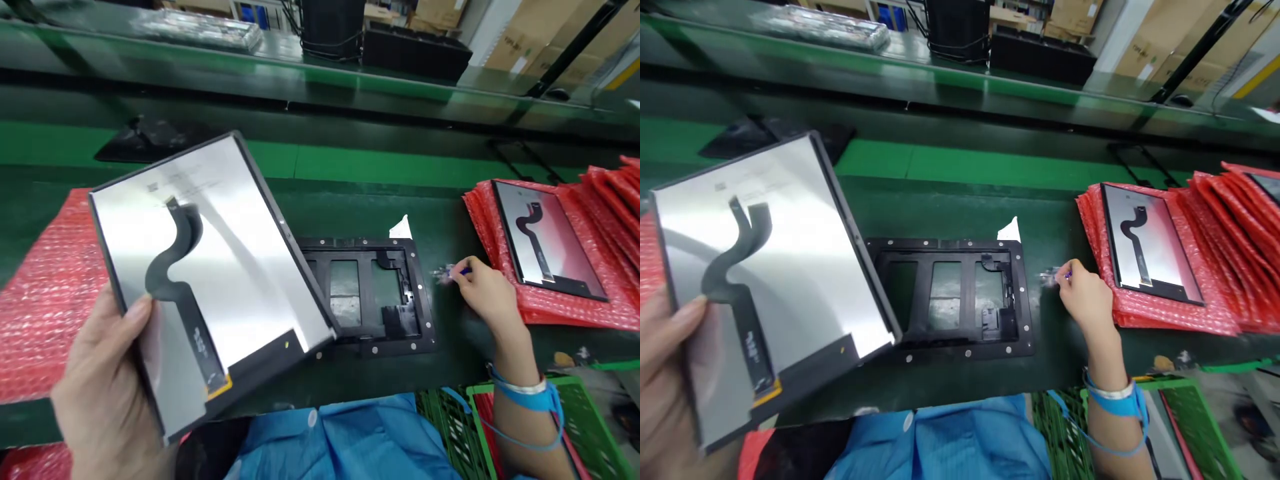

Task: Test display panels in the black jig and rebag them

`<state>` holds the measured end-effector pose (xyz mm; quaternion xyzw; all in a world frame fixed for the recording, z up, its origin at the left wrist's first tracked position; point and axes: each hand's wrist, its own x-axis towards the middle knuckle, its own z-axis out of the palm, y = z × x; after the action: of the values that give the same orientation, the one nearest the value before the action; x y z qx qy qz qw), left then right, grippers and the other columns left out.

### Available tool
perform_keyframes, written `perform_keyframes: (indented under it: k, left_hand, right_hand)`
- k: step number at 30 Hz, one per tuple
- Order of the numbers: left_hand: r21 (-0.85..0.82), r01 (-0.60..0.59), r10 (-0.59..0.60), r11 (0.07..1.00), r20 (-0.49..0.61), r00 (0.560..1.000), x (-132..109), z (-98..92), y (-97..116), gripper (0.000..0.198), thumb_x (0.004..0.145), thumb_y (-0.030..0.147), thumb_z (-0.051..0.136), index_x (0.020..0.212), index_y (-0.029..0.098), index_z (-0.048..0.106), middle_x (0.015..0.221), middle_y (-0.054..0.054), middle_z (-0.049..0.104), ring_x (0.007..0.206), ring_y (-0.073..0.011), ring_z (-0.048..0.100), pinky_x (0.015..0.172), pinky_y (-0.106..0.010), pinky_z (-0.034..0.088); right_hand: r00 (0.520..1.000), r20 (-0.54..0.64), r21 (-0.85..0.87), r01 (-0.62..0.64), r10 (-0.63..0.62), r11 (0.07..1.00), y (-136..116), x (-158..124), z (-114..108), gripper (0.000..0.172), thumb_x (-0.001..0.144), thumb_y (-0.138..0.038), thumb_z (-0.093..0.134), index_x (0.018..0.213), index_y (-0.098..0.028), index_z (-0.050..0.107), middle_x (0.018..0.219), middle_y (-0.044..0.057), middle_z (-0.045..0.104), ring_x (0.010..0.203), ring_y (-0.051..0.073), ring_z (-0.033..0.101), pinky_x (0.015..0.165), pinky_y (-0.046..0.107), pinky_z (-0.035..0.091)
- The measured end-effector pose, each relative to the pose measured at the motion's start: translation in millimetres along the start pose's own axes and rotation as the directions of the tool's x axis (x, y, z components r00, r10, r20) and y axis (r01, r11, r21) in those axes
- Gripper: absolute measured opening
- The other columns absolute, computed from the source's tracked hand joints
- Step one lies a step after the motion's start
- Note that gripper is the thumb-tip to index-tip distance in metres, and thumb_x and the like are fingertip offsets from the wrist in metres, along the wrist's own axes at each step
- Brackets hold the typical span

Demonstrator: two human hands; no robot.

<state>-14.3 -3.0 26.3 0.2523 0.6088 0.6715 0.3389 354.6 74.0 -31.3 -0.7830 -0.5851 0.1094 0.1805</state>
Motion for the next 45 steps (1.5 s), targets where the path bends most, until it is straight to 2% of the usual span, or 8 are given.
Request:
perform_keyframes:
  k: [5, 9, 18, 28, 32, 36, 42, 45]
  left_hand:
    - [-0.060, -0.037, 0.033, 0.998, -0.060, 0.998, 2.6, 1.8, -3.7, 0.042, 0.069, 0.020, 0.070, 0.110, 0.028, 0.077, 0.118, 0.009, 0.075, 0.120, -0.0291, 0.065, 0.086, -0.032, 0.065]
    - [-0.072, 0.002, -0.002, 0.997, 0.001, 1.000, 1.7, -3.6, -5.8, 0.044, 0.073, 0.018, 0.069, 0.116, 0.026, 0.075, 0.114, 0.008, 0.077, 0.112, -0.0224, 0.069, 0.077, -0.017, 0.063]
    - [-0.070, -0.043, 0.046, 0.997, 0.043, 0.998, -2.8, -2.8, -6.9, 0.050, 0.070, 0.011, 0.067, 0.115, 0.031, 0.075, 0.114, 0.013, 0.075, 0.131, -0.0257, 0.057, 0.091, -0.027, 0.063]
    - [-0.099, 0.012, -0.014, 0.995, -0.013, 1.000, -4.6, 2.9, -6.6, 0.034, 0.069, 0.016, 0.073, 0.102, 0.026, 0.077, 0.118, 0.008, 0.075, 0.125, -0.0182, 0.062, 0.094, -0.014, 0.055]
    - [-0.139, 0.152, -0.155, 0.979, -0.012, 0.988, -9.0, 7.0, -6.8, 0.042, 0.062, 0.016, 0.077, 0.104, 0.025, 0.074, 0.114, 0.004, 0.076, 0.109, -0.0235, 0.071, 0.084, -0.022, 0.062]
    - [-0.196, 0.250, -0.227, 0.948, 0.129, 0.965, -15.1, 16.1, -14.2, 0.051, 0.057, 0.019, 0.085, 0.106, 0.022, 0.072, 0.109, -0.004, 0.077, 0.097, -0.0258, 0.074, 0.074, -0.024, 0.063]
    - [-0.158, 0.333, -0.247, 0.930, 0.404, 0.881, -33.9, 33.4, -15.3, 0.036, 0.069, 0.026, 0.081, 0.103, 0.025, 0.072, 0.107, -0.005, 0.076, 0.093, -0.0247, 0.074, 0.066, -0.025, 0.059]
    - [-0.163, 0.333, -0.194, 0.929, 0.553, 0.810, -35.2, 33.4, -7.7, 0.037, 0.074, 0.030, 0.079, 0.110, 0.027, 0.072, 0.115, -0.006, 0.075, 0.102, -0.0271, 0.072, 0.065, -0.027, 0.059]
  right_hand:
    - [0.982, -0.133, 0.369, 0.178, -0.138, 0.912, -22.9, -17.3, 1.0, 0.018, 0.082, -0.041, 0.064, 0.083, -0.024, 0.056, 0.051, -0.005, 0.046, 0.047, 0.017, 0.045, 0.050, 0.028, 0.027]
    - [0.860, 0.060, 0.958, 0.092, -0.506, 0.270, -43.9, -42.0, 5.1, 0.032, 0.085, -0.052, 0.058, 0.073, -0.028, 0.039, 0.039, -0.011, 0.025, 0.033, 0.015, 0.031, 0.040, 0.027, 0.026]
    - [0.622, 0.083, 0.963, -0.251, -0.779, -0.098, -59.9, -48.1, 18.1, 0.040, 0.086, -0.041, 0.057, 0.065, -0.027, 0.027, 0.028, -0.014, 0.018, 0.019, 0.012, 0.020, 0.030, 0.022, 0.021]
    - [0.634, 0.174, 0.982, -0.164, -0.754, 0.089, -65.9, -47.2, 16.5, 0.038, 0.080, -0.050, 0.060, 0.064, -0.028, 0.034, 0.031, -0.011, 0.024, 0.024, 0.013, 0.025, 0.031, 0.026, 0.028]
    - [0.771, -0.091, 0.948, 0.261, -0.630, 0.184, -73.8, -61.0, 6.4, 0.016, 0.088, -0.039, 0.063, 0.088, -0.025, 0.056, 0.057, -0.002, 0.056, 0.055, 0.019, 0.058, 0.051, 0.033, 0.049]
    - [0.485, -0.276, 0.471, 0.821, -0.830, 0.323, -91.3, -81.8, 0.1, 0.041, 0.088, -0.016, 0.067, 0.127, -0.022, 0.059, 0.111, 0.010, 0.073, 0.111, 0.026, 0.065, 0.090, 0.044, 0.053]
    - [0.212, -0.239, 0.128, 0.974, -0.947, 0.186, -107.6, -88.7, 5.1, 0.043, 0.096, -0.011, 0.052, 0.137, -0.024, 0.057, 0.131, 0.005, 0.066, 0.124, 0.020, 0.061, 0.098, 0.036, 0.050]
    - [0.478, -0.223, 0.343, 0.854, -0.850, 0.391, -101.9, -82.1, 0.0, 0.035, 0.095, -0.025, 0.057, 0.127, -0.035, 0.066, 0.124, -0.001, 0.070, 0.115, 0.024, 0.067, 0.091, 0.039, 0.056]
